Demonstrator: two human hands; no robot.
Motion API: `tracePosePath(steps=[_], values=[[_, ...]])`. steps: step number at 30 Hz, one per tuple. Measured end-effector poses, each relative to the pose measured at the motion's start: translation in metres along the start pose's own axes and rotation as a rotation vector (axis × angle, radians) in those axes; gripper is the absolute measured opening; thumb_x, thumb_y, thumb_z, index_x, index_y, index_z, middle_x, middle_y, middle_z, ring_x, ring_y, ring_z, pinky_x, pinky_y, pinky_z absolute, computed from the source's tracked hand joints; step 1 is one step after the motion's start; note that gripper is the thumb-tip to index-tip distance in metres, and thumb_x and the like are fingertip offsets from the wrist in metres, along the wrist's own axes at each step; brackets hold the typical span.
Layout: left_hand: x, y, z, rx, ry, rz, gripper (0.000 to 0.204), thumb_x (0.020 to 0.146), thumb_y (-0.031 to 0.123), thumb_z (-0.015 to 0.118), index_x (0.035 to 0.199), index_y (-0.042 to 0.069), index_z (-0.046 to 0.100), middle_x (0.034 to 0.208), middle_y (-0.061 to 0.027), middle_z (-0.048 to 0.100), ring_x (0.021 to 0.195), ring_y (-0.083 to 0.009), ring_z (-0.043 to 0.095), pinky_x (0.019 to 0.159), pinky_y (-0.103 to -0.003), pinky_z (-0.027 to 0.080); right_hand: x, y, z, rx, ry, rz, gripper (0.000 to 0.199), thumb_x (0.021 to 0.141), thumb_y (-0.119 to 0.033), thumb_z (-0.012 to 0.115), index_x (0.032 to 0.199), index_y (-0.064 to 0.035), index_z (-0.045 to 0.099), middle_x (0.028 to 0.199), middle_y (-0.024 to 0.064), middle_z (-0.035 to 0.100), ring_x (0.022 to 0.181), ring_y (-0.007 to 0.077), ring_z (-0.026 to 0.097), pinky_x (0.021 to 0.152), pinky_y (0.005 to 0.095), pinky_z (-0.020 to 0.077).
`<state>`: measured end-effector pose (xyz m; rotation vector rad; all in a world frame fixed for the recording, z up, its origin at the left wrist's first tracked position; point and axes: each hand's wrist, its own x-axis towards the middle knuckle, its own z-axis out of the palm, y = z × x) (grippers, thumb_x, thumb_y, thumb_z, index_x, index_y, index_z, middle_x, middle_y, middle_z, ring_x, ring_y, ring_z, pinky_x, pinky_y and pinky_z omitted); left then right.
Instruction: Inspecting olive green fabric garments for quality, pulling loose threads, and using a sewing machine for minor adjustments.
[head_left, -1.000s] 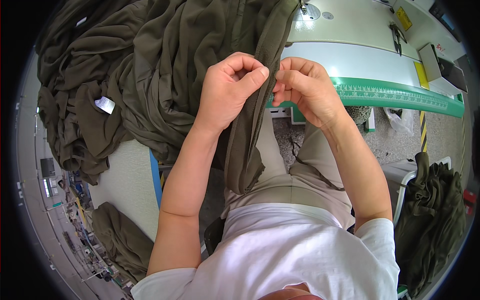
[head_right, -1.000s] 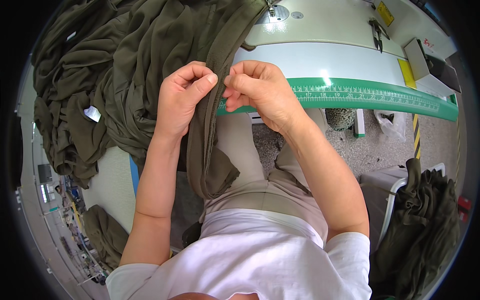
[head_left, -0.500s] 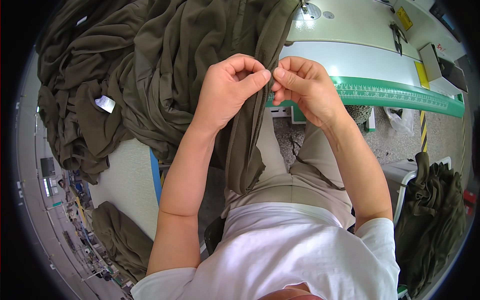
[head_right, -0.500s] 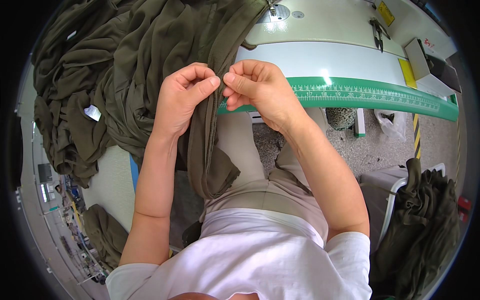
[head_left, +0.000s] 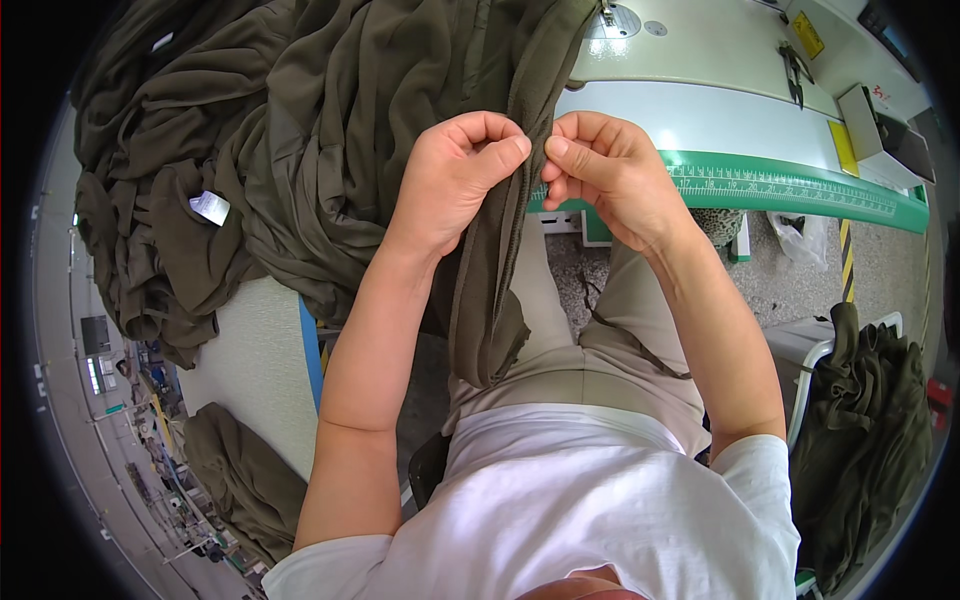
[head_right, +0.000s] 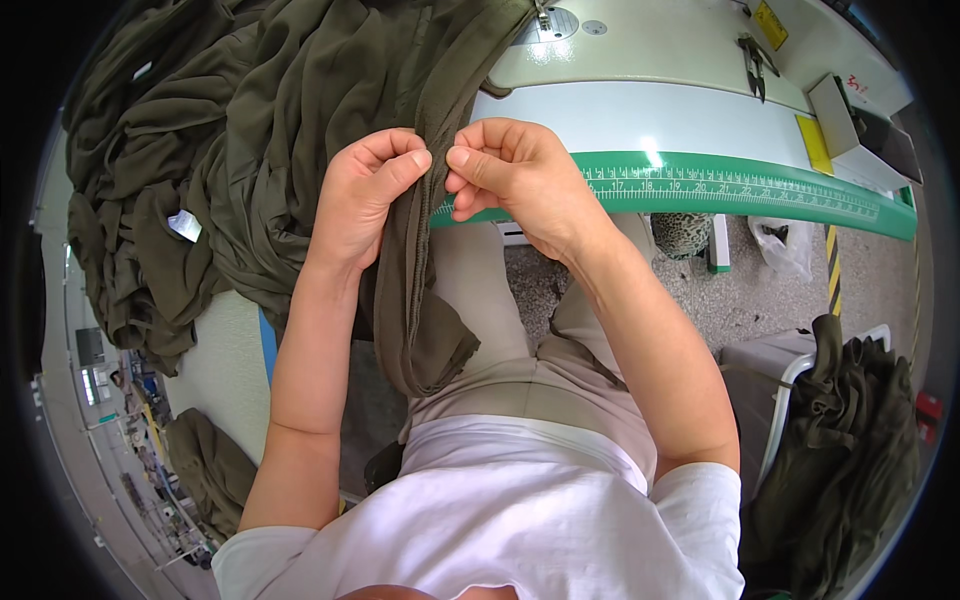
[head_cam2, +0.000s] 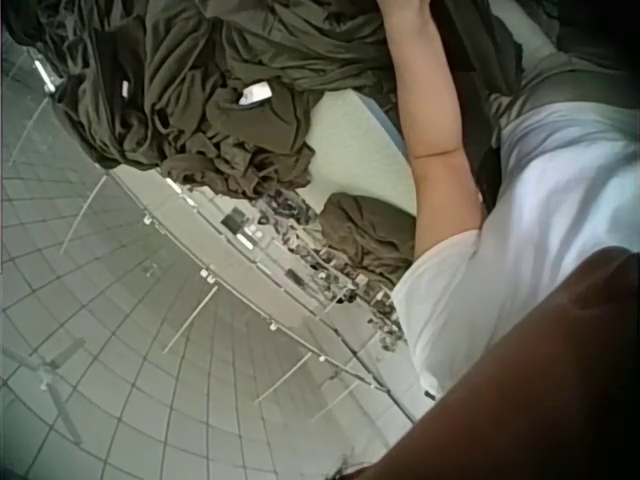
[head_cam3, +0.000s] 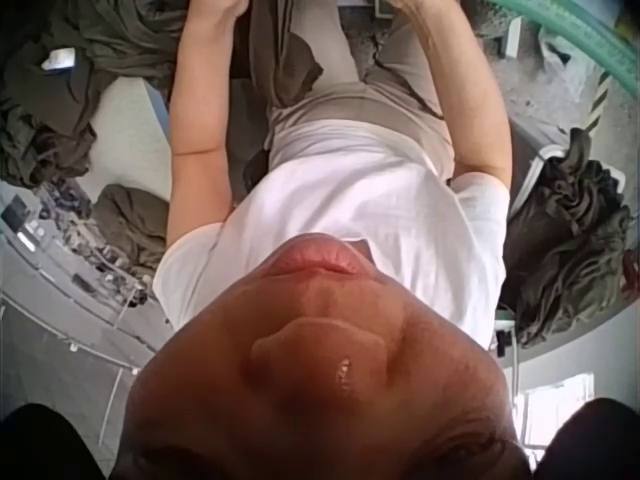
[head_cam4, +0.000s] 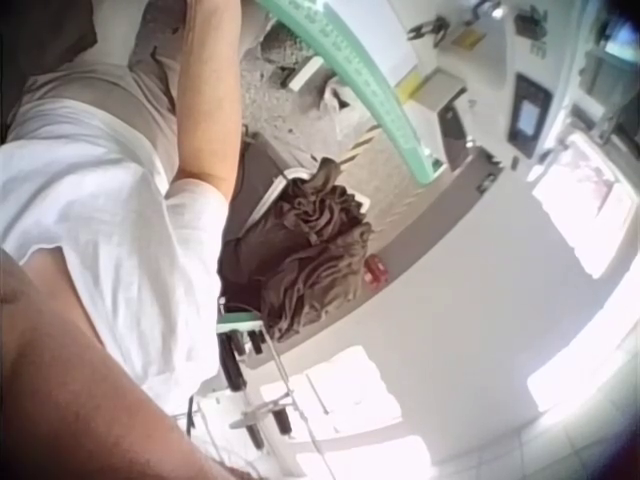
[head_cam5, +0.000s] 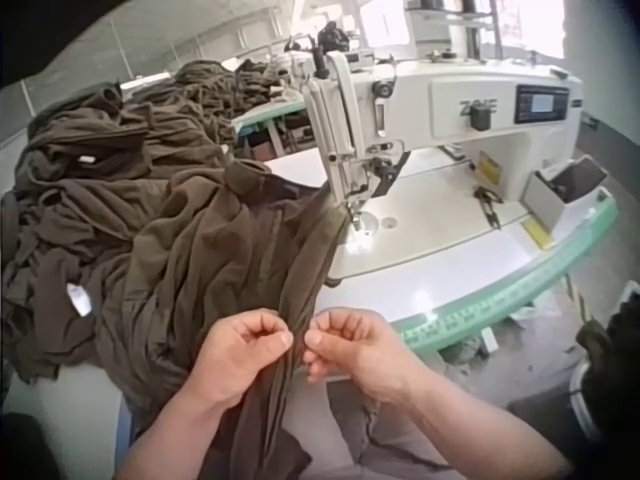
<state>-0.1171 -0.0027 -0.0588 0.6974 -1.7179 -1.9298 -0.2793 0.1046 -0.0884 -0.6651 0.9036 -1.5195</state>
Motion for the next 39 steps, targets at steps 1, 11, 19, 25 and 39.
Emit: tracePosePath(steps=[1, 11, 19, 25, 39], values=[[0.000, 0.000, 0.001, -0.019, 0.006, -0.013, 0.010, 0.094, 0.011, 0.070, 0.095, 0.002, 0.067, 0.087, 0.0010, 0.066, 0.074, -0.0033, 0.058, 0.069, -0.020, 0.049, 0.000, 0.000, 0.001, 0.002, 0.008, -0.004, 0.013, 0.100, -0.014, 0.063, 0.097, -0.0016, 0.062, 0.081, 0.0042, 0.066, 0.066, 0.0121, 0.064, 0.067, 0.0303, 0.0576], [0.001, -0.001, 0.001, -0.044, 0.001, -0.024, 0.010, 0.094, 0.011, 0.068, 0.097, 0.002, 0.066, 0.087, 0.0015, 0.065, 0.075, -0.0033, 0.058, 0.069, -0.020, 0.049, 0.001, -0.002, 0.002, 0.005, 0.042, 0.016, 0.010, 0.094, -0.010, 0.068, 0.094, -0.0007, 0.063, 0.079, 0.0045, 0.065, 0.063, 0.0122, 0.064, 0.065, 0.0290, 0.0587], [-0.003, 0.007, 0.007, 0.187, 0.017, 0.034, 0.010, 0.092, 0.009, 0.070, 0.094, -0.001, 0.068, 0.084, 0.0028, 0.064, 0.078, -0.0011, 0.055, 0.070, -0.018, 0.045, 0.000, 0.000, 0.005, -0.026, 0.066, -0.021, 0.013, 0.096, -0.013, 0.066, 0.093, -0.0007, 0.062, 0.077, 0.0047, 0.064, 0.064, 0.0126, 0.062, 0.065, 0.0299, 0.0575], [-0.001, -0.001, 0.001, 0.028, 0.011, -0.007, 0.007, 0.091, 0.006, 0.070, 0.095, 0.002, 0.067, 0.086, 0.0010, 0.065, 0.074, -0.0042, 0.060, 0.069, -0.020, 0.050, -0.001, 0.001, 0.005, -0.043, 0.060, -0.018, 0.013, 0.096, -0.014, 0.064, 0.093, -0.0018, 0.061, 0.078, 0.0041, 0.064, 0.066, 0.0125, 0.062, 0.067, 0.0304, 0.0570], [0.001, -0.008, 0.000, -0.182, -0.014, -0.022, 0.005, 0.090, 0.004, 0.072, 0.093, 0.001, 0.071, 0.088, 0.0005, 0.066, 0.082, -0.0058, 0.061, 0.077, -0.021, 0.049, 0.000, 0.002, 0.003, -0.025, 0.024, -0.028, 0.008, 0.097, -0.012, 0.061, 0.096, -0.0042, 0.059, 0.081, 0.0033, 0.063, 0.070, 0.0120, 0.061, 0.072, 0.0328, 0.0579]])
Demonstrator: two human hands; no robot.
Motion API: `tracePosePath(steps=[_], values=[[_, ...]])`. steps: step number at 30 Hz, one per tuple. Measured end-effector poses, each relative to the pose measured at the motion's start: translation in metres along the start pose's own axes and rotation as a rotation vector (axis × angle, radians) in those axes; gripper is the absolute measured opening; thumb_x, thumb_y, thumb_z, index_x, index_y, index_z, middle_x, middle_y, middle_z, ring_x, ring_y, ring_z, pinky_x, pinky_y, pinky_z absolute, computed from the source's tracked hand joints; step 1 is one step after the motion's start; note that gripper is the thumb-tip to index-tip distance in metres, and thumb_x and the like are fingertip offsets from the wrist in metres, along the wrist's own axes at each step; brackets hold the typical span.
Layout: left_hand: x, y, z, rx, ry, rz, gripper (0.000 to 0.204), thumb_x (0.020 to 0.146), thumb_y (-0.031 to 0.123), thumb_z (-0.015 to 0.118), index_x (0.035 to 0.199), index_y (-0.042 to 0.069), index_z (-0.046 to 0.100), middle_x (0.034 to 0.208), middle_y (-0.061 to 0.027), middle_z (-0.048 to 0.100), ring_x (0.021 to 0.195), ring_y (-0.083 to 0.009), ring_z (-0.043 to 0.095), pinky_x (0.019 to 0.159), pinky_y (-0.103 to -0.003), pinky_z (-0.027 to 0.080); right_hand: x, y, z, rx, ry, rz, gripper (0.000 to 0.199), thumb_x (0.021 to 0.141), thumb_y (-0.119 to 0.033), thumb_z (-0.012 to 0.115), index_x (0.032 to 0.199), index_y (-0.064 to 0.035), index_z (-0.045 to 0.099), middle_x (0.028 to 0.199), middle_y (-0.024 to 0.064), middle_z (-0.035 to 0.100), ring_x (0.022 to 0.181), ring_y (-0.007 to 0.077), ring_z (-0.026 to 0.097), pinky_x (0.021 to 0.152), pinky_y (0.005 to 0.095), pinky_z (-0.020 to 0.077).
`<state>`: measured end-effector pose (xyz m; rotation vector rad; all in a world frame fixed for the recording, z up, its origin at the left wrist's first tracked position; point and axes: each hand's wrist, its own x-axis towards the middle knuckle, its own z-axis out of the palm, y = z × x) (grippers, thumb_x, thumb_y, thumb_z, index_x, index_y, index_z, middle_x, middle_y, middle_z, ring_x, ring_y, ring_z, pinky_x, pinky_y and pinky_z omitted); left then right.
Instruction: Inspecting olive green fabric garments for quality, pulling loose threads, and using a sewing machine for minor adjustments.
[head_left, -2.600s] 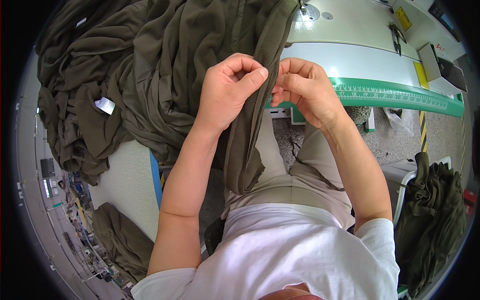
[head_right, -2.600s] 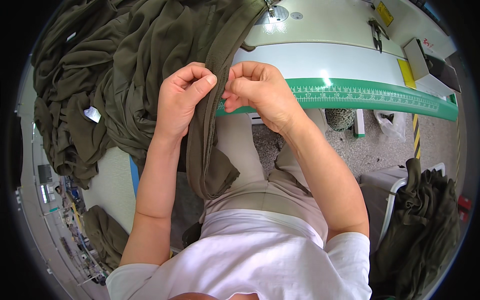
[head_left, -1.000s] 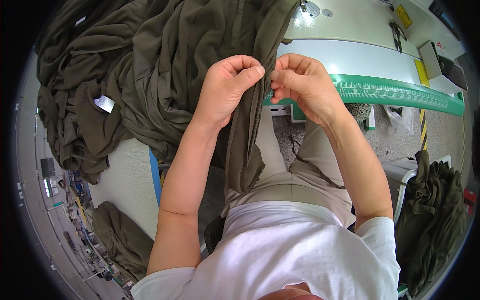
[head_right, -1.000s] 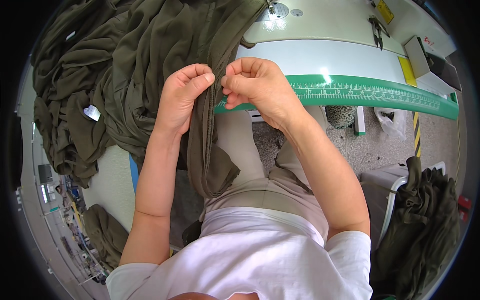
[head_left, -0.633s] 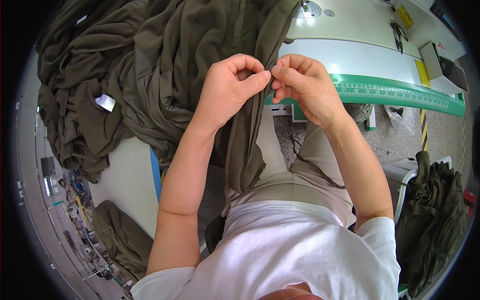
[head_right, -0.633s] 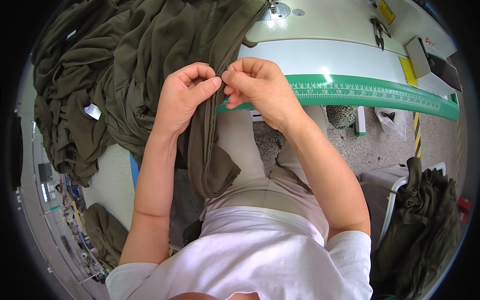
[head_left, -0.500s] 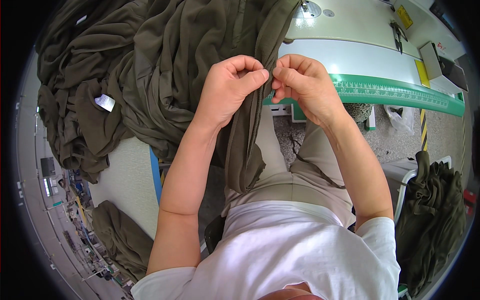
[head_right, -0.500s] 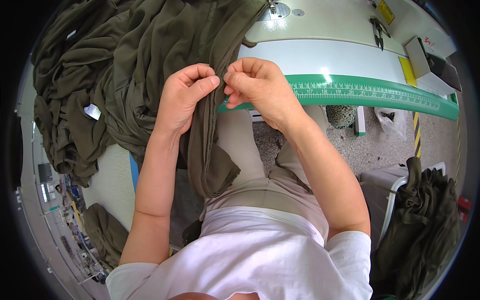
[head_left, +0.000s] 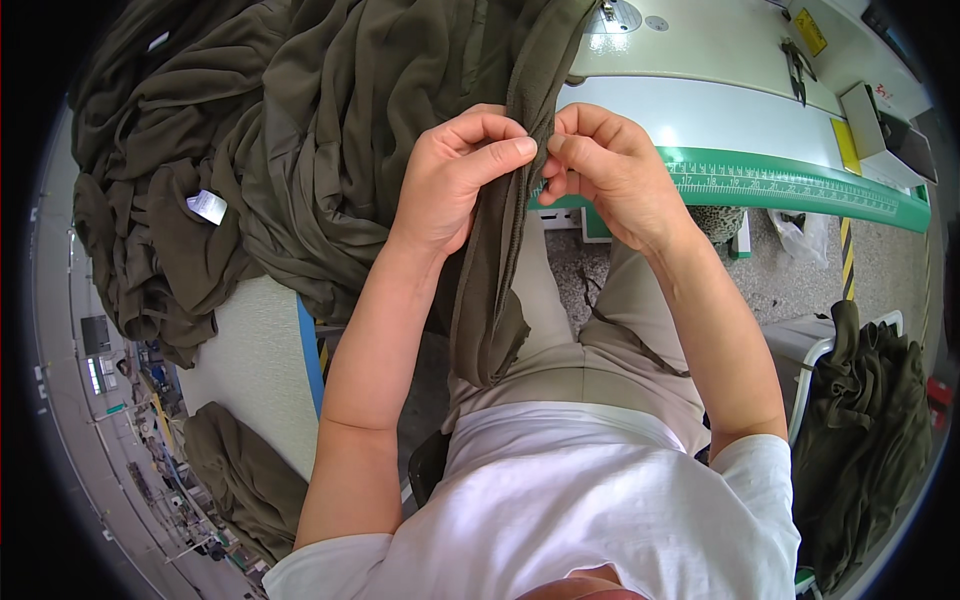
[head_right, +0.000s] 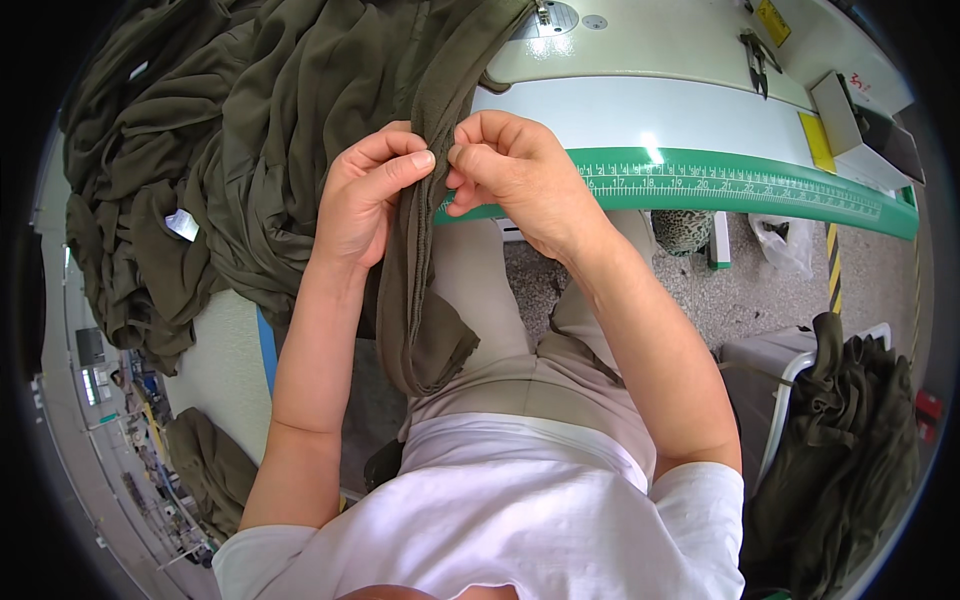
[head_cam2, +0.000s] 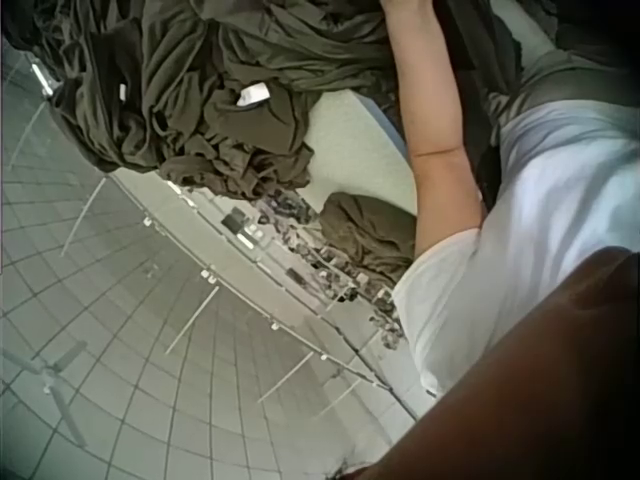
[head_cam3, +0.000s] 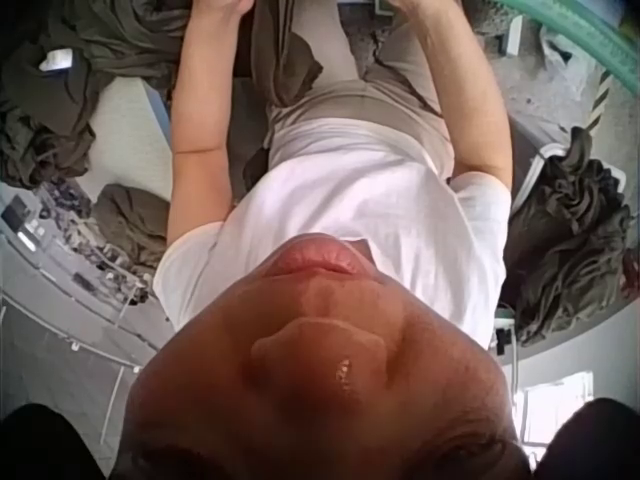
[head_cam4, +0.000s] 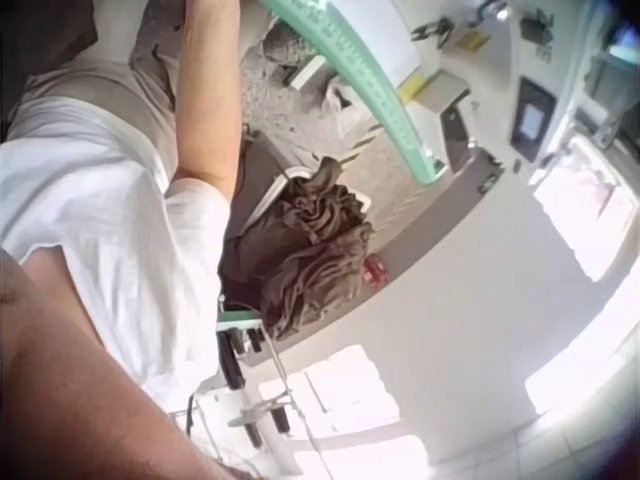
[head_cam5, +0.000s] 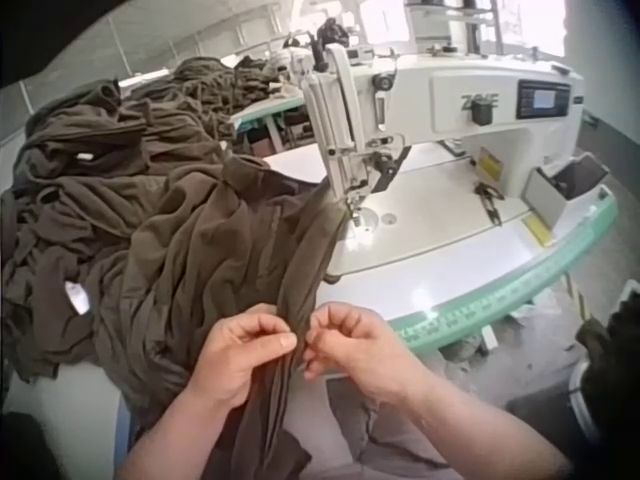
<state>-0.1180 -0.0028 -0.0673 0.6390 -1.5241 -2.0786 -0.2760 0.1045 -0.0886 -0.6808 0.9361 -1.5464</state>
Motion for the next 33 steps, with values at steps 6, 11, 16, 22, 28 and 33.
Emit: tracePosePath(steps=[6, 11, 16, 22, 28, 33], values=[[0.000, 0.000, 0.000, 0.033, -0.015, 0.047, 0.004, 0.090, 0.004, 0.072, 0.092, 0.001, 0.071, 0.090, 0.0015, 0.065, 0.085, -0.0063, 0.060, 0.080, -0.023, 0.048, -0.001, -0.001, -0.001, 0.001, 0.001, 0.012, 0.009, 0.098, -0.012, 0.061, 0.096, -0.0037, 0.059, 0.081, 0.0036, 0.064, 0.069, 0.0125, 0.062, 0.071, 0.0324, 0.0583], [0.001, 0.000, -0.002, 0.022, -0.032, 0.032, 0.004, 0.090, 0.004, 0.072, 0.093, 0.002, 0.071, 0.089, 0.0014, 0.065, 0.085, -0.0063, 0.059, 0.081, -0.022, 0.047, 0.000, 0.000, -0.002, 0.013, -0.008, 0.011, 0.010, 0.098, -0.013, 0.061, 0.096, -0.0030, 0.059, 0.082, 0.0042, 0.064, 0.069, 0.0130, 0.063, 0.070, 0.0314, 0.0585], [0.001, -0.001, -0.003, 0.004, -0.030, 0.004, 0.005, 0.090, 0.005, 0.072, 0.094, 0.002, 0.071, 0.090, 0.0011, 0.066, 0.084, -0.0062, 0.059, 0.080, -0.022, 0.046, -0.001, -0.001, -0.001, 0.025, -0.002, 0.004, 0.011, 0.098, -0.013, 0.061, 0.096, -0.0024, 0.059, 0.082, 0.0046, 0.064, 0.069, 0.0132, 0.064, 0.070, 0.0314, 0.0588], [-0.002, 0.006, 0.001, -0.030, -0.017, -0.065, 0.009, 0.092, 0.007, 0.071, 0.098, 0.002, 0.069, 0.091, 0.0004, 0.067, 0.085, -0.0060, 0.060, 0.080, -0.022, 0.048, -0.001, -0.001, -0.003, 0.023, -0.008, 0.014, 0.009, 0.097, -0.011, 0.058, 0.097, -0.0016, 0.059, 0.082, 0.0055, 0.065, 0.069, 0.0139, 0.064, 0.071, 0.0325, 0.0592], [-0.010, 0.005, 0.012, 0.130, 0.029, 0.058, 0.012, 0.091, 0.007, 0.071, 0.101, 0.003, 0.066, 0.092, 0.0005, 0.066, 0.086, -0.0062, 0.061, 0.080, -0.022, 0.049, 0.000, -0.002, -0.004, 0.140, -0.046, 0.021, 0.010, 0.094, -0.008, 0.053, 0.096, -0.0006, 0.059, 0.082, 0.0070, 0.065, 0.069, 0.0152, 0.065, 0.071, 0.0327, 0.0589], [-0.011, 0.002, 0.019, 0.478, 0.116, 0.302, 0.016, 0.090, 0.005, 0.071, 0.103, 0.003, 0.061, 0.099, -0.0009, 0.064, 0.088, -0.0063, 0.060, 0.081, -0.022, 0.049, 0.000, -0.007, 0.001, 0.172, -0.034, 0.053, 0.010, 0.096, -0.010, 0.057, 0.095, -0.0008, 0.059, 0.081, 0.0064, 0.065, 0.069, 0.0146, 0.064, 0.069, 0.0314, 0.0578]])
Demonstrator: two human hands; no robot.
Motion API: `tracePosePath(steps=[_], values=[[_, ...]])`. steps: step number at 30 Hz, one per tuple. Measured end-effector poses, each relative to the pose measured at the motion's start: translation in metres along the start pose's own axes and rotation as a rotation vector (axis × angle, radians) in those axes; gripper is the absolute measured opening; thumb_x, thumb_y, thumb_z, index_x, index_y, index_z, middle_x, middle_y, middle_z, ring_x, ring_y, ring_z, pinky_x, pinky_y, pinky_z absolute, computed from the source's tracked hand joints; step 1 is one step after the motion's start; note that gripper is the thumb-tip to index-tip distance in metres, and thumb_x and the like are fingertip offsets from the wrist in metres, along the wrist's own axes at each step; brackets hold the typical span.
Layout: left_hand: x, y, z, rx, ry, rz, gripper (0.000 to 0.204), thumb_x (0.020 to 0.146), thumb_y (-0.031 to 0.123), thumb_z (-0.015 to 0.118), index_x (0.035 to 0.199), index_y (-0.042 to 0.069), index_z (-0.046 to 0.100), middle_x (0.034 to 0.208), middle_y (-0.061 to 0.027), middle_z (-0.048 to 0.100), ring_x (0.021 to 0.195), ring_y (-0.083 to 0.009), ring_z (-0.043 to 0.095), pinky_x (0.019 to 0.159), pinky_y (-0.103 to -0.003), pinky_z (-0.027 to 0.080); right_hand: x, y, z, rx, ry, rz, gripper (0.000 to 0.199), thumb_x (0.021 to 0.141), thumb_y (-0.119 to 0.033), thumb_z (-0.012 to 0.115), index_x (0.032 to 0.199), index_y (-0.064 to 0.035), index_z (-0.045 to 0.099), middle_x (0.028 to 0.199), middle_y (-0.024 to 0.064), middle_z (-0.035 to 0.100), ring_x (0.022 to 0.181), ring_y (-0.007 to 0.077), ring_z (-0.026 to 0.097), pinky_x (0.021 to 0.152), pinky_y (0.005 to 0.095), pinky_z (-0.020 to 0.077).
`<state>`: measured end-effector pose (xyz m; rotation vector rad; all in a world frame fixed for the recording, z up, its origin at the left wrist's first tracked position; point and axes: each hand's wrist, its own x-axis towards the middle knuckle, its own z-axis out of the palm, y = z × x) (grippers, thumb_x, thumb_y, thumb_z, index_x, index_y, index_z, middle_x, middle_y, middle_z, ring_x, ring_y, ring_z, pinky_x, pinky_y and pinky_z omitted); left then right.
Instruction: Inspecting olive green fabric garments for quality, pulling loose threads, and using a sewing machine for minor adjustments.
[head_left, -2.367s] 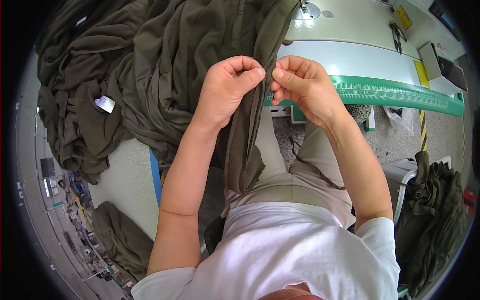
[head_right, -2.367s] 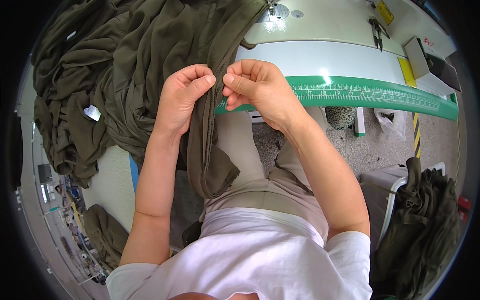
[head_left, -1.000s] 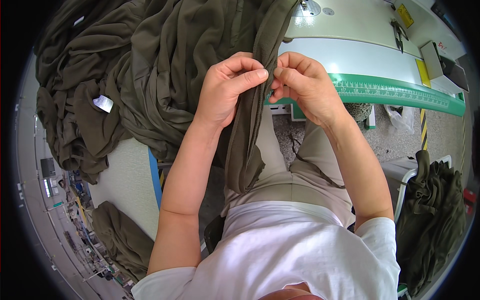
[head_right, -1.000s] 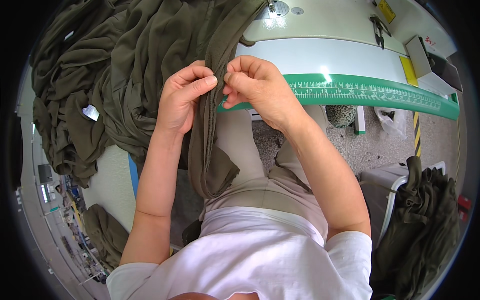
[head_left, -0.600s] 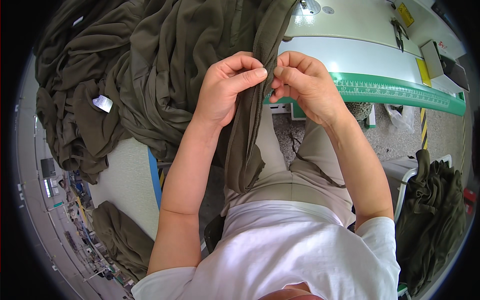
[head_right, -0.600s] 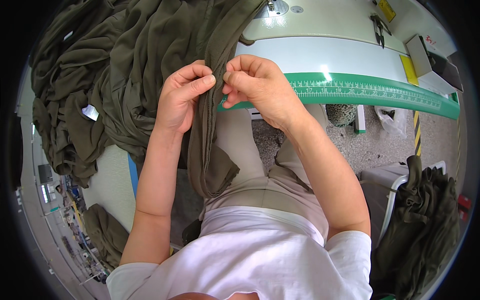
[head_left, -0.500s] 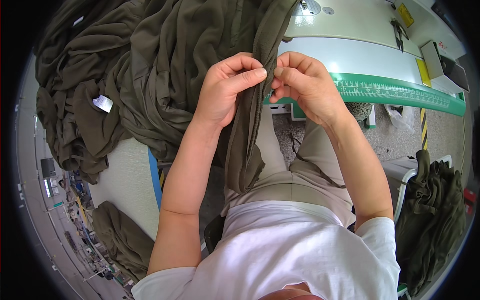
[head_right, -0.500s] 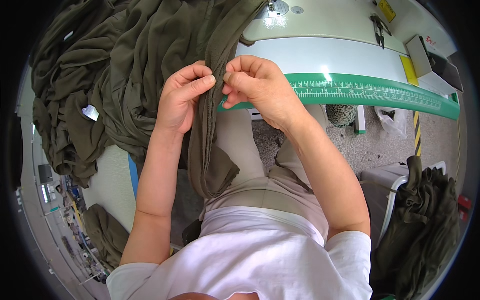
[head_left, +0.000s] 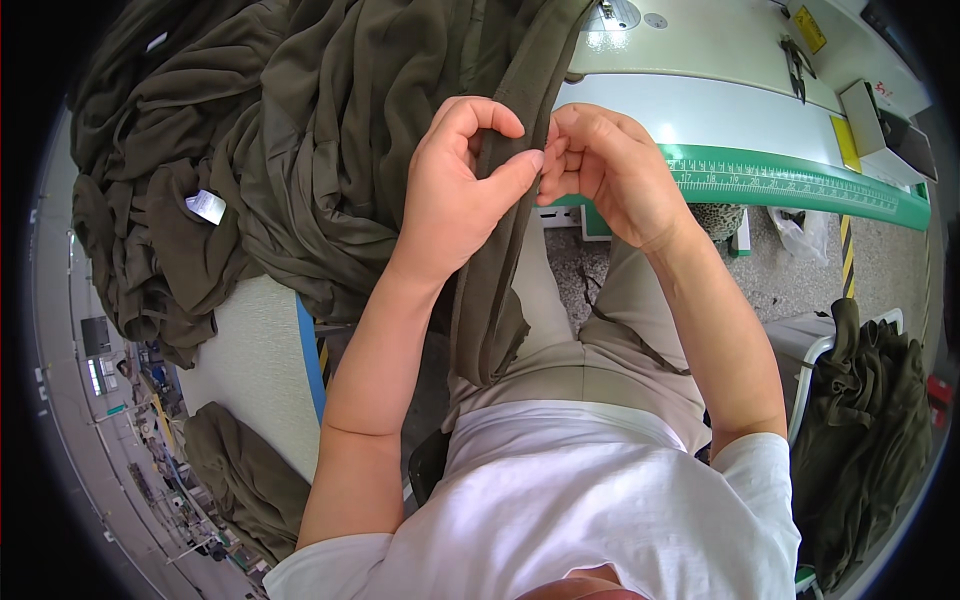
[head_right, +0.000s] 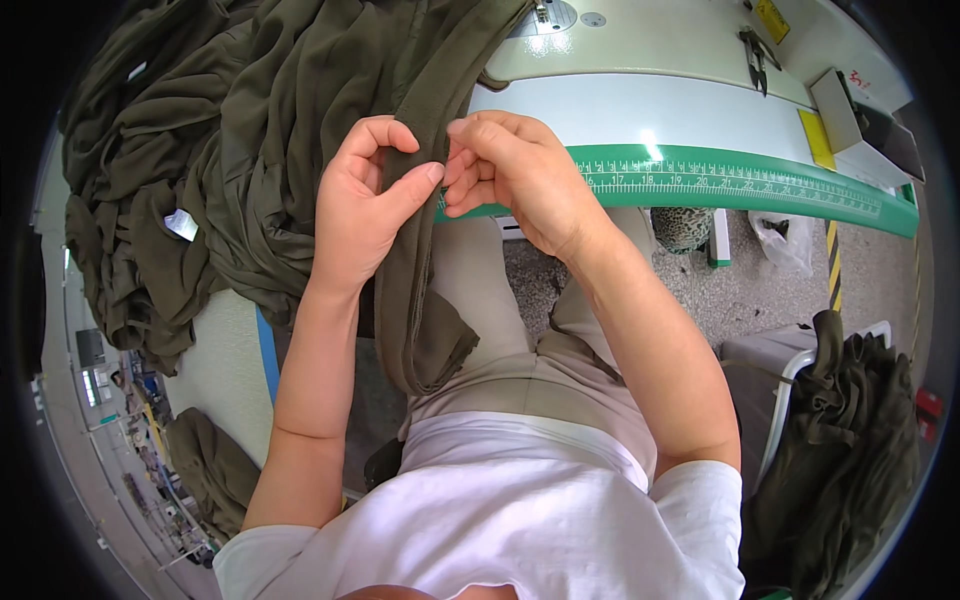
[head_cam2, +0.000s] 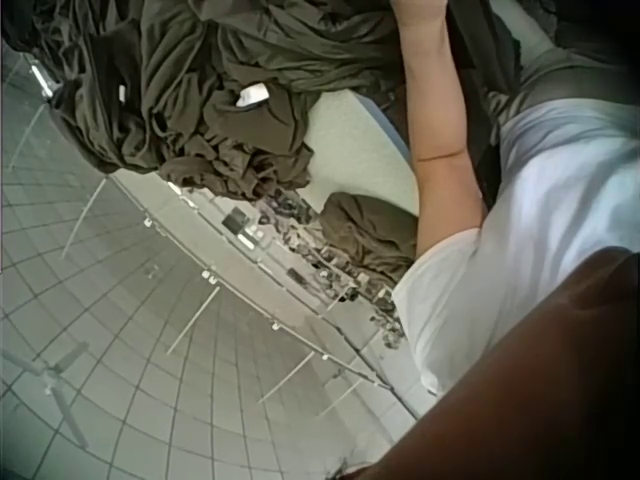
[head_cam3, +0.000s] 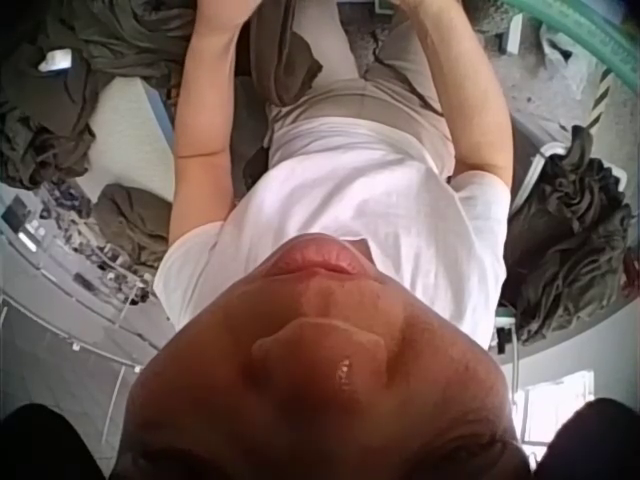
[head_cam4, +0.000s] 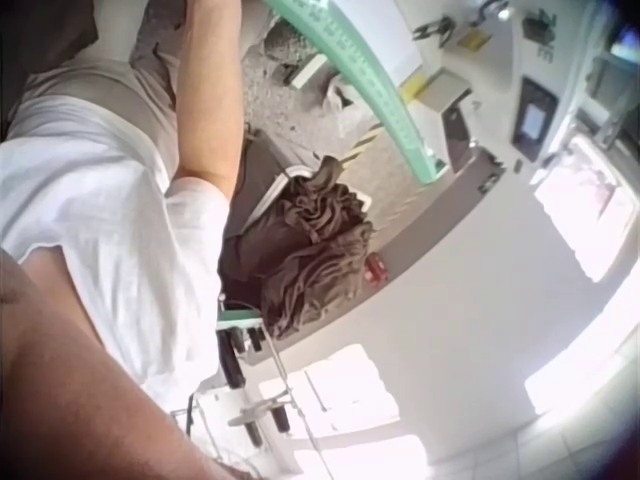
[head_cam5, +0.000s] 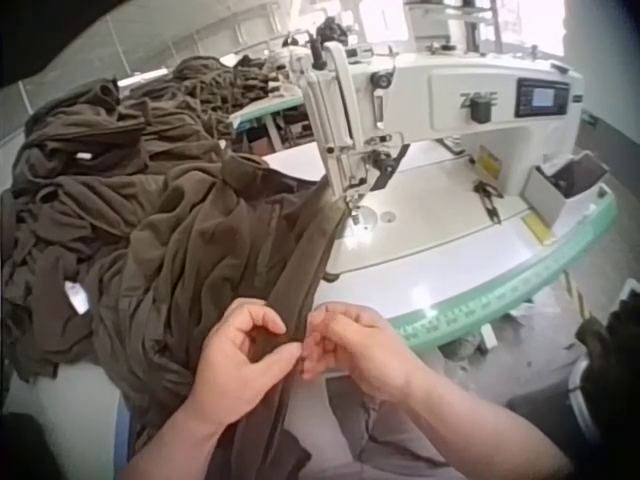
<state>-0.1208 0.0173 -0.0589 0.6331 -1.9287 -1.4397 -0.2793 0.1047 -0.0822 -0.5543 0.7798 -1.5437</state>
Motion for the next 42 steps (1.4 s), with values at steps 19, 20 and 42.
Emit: tracePosePath(steps=[19, 20, 42], values=[[-0.009, 0.004, -0.001, -0.399, -0.029, -0.233, 0.029, 0.092, -0.003, 0.064, 0.119, 0.000, 0.053, 0.105, -0.0069, 0.065, 0.093, -0.0084, 0.061, 0.085, -0.024, 0.052, 0.000, 0.007, -0.003, -0.150, -0.001, -0.024, 0.015, 0.100, -0.016, 0.064, 0.095, -0.0024, 0.061, 0.080, 0.0032, 0.065, 0.069, 0.0122, 0.065, 0.069, 0.0293, 0.0567], [-0.009, 0.006, 0.000, -0.351, -0.030, -0.215, 0.031, 0.091, -0.004, 0.065, 0.119, -0.001, 0.053, 0.106, -0.0069, 0.064, 0.094, -0.0086, 0.061, 0.086, -0.025, 0.052, 0.000, 0.006, -0.003, -0.150, -0.001, -0.023, 0.015, 0.100, -0.016, 0.064, 0.095, -0.0024, 0.061, 0.080, 0.0032, 0.065, 0.069, 0.0122, 0.065, 0.069, 0.0293, 0.0567], [-0.012, 0.003, -0.001, -0.108, -0.085, -0.153, 0.045, 0.086, -0.001, 0.068, 0.126, -0.001, 0.048, 0.121, -0.0089, 0.053, 0.106, -0.0113, 0.058, 0.092, -0.027, 0.050, 0.000, 0.007, 0.002, -0.211, 0.047, -0.035, 0.013, 0.097, -0.014, 0.066, 0.092, -0.0019, 0.062, 0.079, 0.0038, 0.065, 0.066, 0.0121, 0.062, 0.064, 0.0253, 0.0534]])
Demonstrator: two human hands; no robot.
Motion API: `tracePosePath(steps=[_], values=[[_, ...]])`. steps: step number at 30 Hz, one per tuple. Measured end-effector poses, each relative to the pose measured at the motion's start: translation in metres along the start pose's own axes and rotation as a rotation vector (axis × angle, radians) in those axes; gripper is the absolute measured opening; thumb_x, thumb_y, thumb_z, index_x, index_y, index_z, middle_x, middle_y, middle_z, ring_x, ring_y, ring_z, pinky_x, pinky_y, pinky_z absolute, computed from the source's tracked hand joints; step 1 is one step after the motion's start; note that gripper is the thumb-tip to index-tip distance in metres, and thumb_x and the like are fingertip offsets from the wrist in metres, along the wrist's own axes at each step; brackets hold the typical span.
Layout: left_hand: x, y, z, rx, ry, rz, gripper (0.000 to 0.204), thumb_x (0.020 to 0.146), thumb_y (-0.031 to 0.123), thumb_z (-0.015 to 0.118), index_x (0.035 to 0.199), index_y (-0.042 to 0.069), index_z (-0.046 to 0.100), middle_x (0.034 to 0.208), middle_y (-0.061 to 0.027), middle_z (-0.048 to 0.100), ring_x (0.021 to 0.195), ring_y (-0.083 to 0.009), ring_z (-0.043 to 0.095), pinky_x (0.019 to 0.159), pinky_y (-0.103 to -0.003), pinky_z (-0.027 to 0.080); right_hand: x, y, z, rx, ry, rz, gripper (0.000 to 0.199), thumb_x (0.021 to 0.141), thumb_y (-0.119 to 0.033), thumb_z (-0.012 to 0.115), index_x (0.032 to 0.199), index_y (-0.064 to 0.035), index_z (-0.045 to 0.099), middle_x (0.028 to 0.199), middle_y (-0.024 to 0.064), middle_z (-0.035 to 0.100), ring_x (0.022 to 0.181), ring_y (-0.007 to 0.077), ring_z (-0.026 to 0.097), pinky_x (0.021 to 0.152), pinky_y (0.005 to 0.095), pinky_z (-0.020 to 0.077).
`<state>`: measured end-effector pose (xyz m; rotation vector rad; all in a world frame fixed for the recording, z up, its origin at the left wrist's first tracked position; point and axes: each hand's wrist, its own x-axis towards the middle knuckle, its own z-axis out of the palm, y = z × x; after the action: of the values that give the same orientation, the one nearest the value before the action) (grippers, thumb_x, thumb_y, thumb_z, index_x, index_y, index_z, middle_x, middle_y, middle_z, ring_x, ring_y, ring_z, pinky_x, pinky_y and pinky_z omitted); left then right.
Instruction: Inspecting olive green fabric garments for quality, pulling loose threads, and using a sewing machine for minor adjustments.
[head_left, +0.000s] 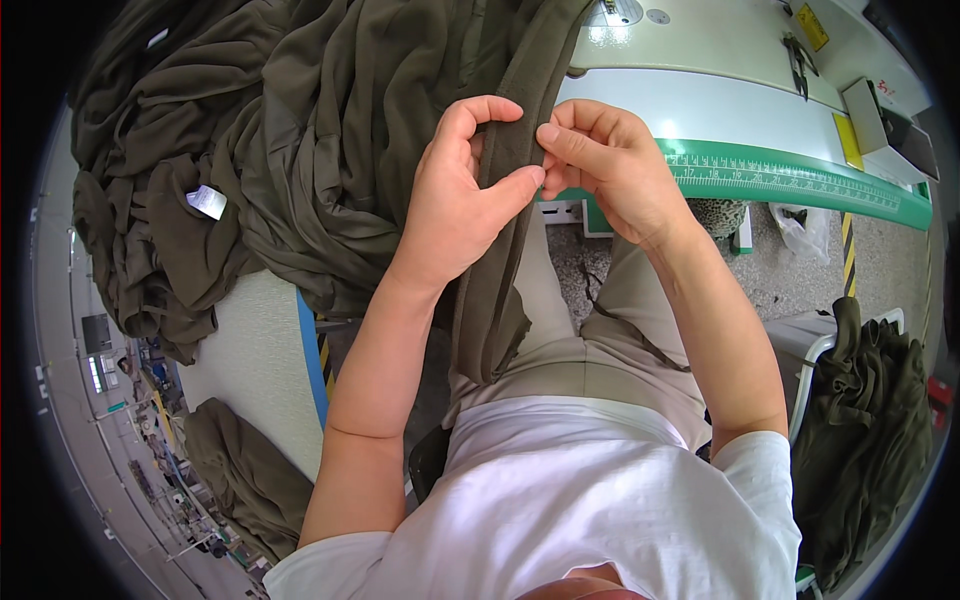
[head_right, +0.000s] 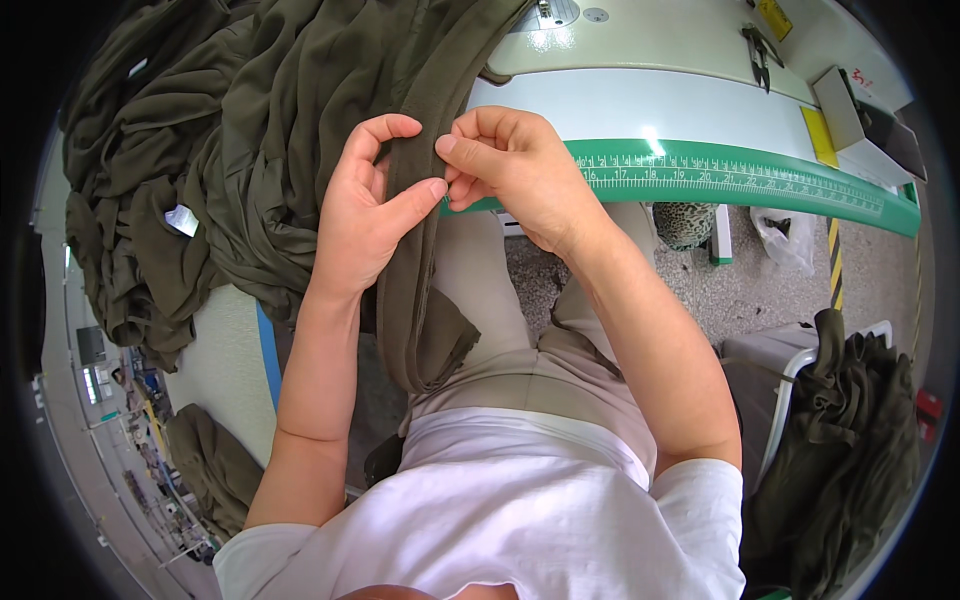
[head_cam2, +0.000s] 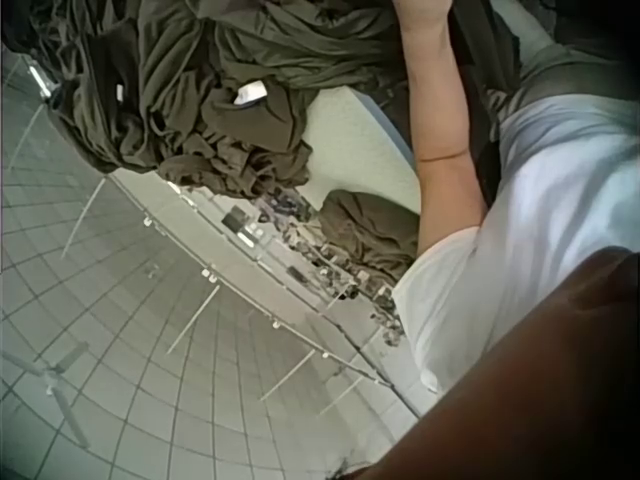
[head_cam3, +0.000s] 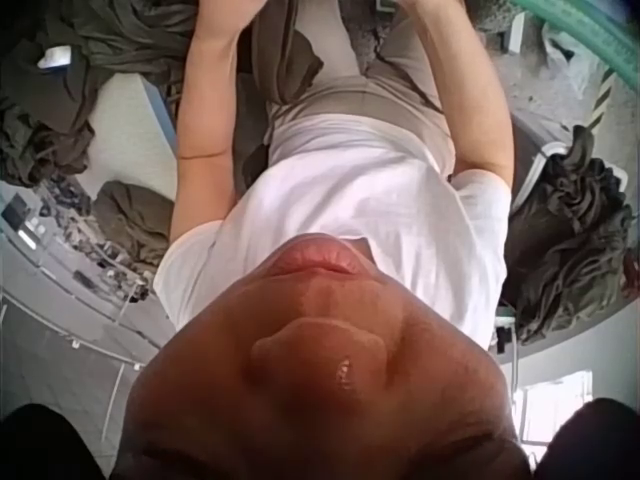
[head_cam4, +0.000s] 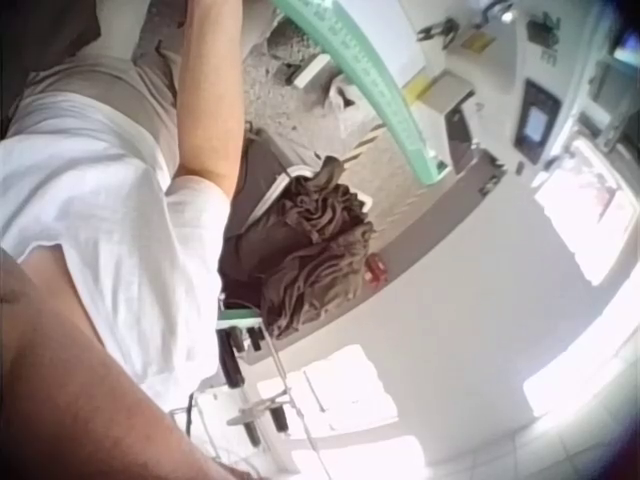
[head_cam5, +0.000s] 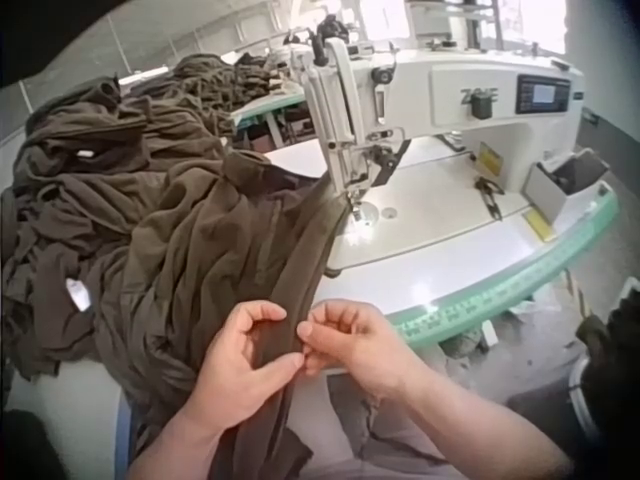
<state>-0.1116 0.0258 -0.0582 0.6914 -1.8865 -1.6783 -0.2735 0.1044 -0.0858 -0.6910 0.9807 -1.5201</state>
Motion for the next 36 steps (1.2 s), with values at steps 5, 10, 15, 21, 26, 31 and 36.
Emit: tracePosePath(steps=[5, 10, 15, 21, 26, 31, 36], values=[[0.005, -0.002, 0.006, -0.100, 0.087, 0.084, 0.050, 0.090, 0.001, 0.068, 0.133, 0.000, 0.043, 0.117, -0.0108, 0.059, 0.103, -0.0122, 0.060, 0.091, -0.027, 0.051, 0.001, 0.003, -0.001, -0.037, -0.029, -0.014, 0.015, 0.099, -0.015, 0.064, 0.092, -0.0027, 0.062, 0.079, 0.0035, 0.065, 0.064, 0.0119, 0.061, 0.063, 0.0251, 0.0529], [0.007, 0.001, 0.001, -0.231, 0.100, -0.043, 0.054, 0.092, 0.001, 0.067, 0.137, 0.001, 0.038, 0.112, -0.0114, 0.062, 0.102, -0.0138, 0.062, 0.090, -0.028, 0.051, 0.000, 0.002, 0.002, -0.045, -0.019, 0.008, 0.016, 0.100, -0.015, 0.064, 0.091, -0.0021, 0.062, 0.079, 0.0031, 0.065, 0.066, 0.0114, 0.062, 0.064, 0.0256, 0.0533], [0.006, -0.002, -0.001, -0.206, 0.143, -0.018, 0.052, 0.092, 0.000, 0.067, 0.136, 0.001, 0.039, 0.112, -0.0115, 0.063, 0.102, -0.0140, 0.062, 0.090, -0.028, 0.052, -0.013, 0.004, 0.017, -0.096, 0.174, -0.151, 0.016, 0.099, -0.016, 0.066, 0.097, -0.0001, 0.064, 0.084, 0.0039, 0.066, 0.071, 0.0100, 0.061, 0.066, 0.0258, 0.0537], [-0.006, -0.006, 0.015, 0.282, 0.273, 0.243, 0.042, 0.087, -0.004, 0.069, 0.125, 0.003, 0.051, 0.106, -0.0105, 0.066, 0.100, -0.0184, 0.064, 0.085, -0.031, 0.053, -0.025, 0.010, 0.029, -0.288, 0.212, -0.272, 0.020, 0.097, -0.016, 0.069, 0.107, 0.0017, 0.067, 0.091, 0.0063, 0.069, 0.076, 0.0098, 0.063, 0.070, 0.0260, 0.0539], [-0.026, -0.007, 0.035, 0.976, 0.162, 0.753, 0.033, 0.079, -0.005, 0.070, 0.110, 0.003, 0.061, 0.100, -0.0090, 0.066, 0.098, -0.0268, 0.065, 0.080, -0.037, 0.055, -0.027, -0.001, 0.018, 0.012, 0.238, -0.076, 0.018, 0.096, -0.013, 0.069, 0.107, 0.0018, 0.067, 0.093, 0.0067, 0.071, 0.079, 0.0101, 0.065, 0.071, 0.0255, 0.0545], [-0.034, -0.024, 0.040, 0.778, -0.016, 0.765, 0.024, 0.083, -0.001, 0.067, 0.106, 0.002, 0.063, 0.107, -0.0097, 0.066, 0.099, -0.0301, 0.063, 0.084, -0.040, 0.053, -0.021, 0.015, 0.001, 0.196, 0.168, 0.044, 0.016, 0.096, -0.008, 0.067, 0.109, 0.0016, 0.066, 0.097, 0.0075, 0.072, 0.079, 0.0103, 0.067, 0.072, 0.0241, 0.0552], [-0.021, -0.015, 0.032, 0.592, 0.286, 0.586, 0.019, 0.093, 0.006, 0.062, 0.112, 0.000, 0.063, 0.118, -0.0127, 0.064, 0.105, -0.0302, 0.060, 0.093, -0.039, 0.049, -0.022, 0.014, 0.001, 0.266, 0.193, 0.044, 0.017, 0.097, -0.006, 0.065, 0.112, 0.0013, 0.065, 0.100, 0.0094, 0.073, 0.082, 0.0120, 0.070, 0.074, 0.0247, 0.0570]])
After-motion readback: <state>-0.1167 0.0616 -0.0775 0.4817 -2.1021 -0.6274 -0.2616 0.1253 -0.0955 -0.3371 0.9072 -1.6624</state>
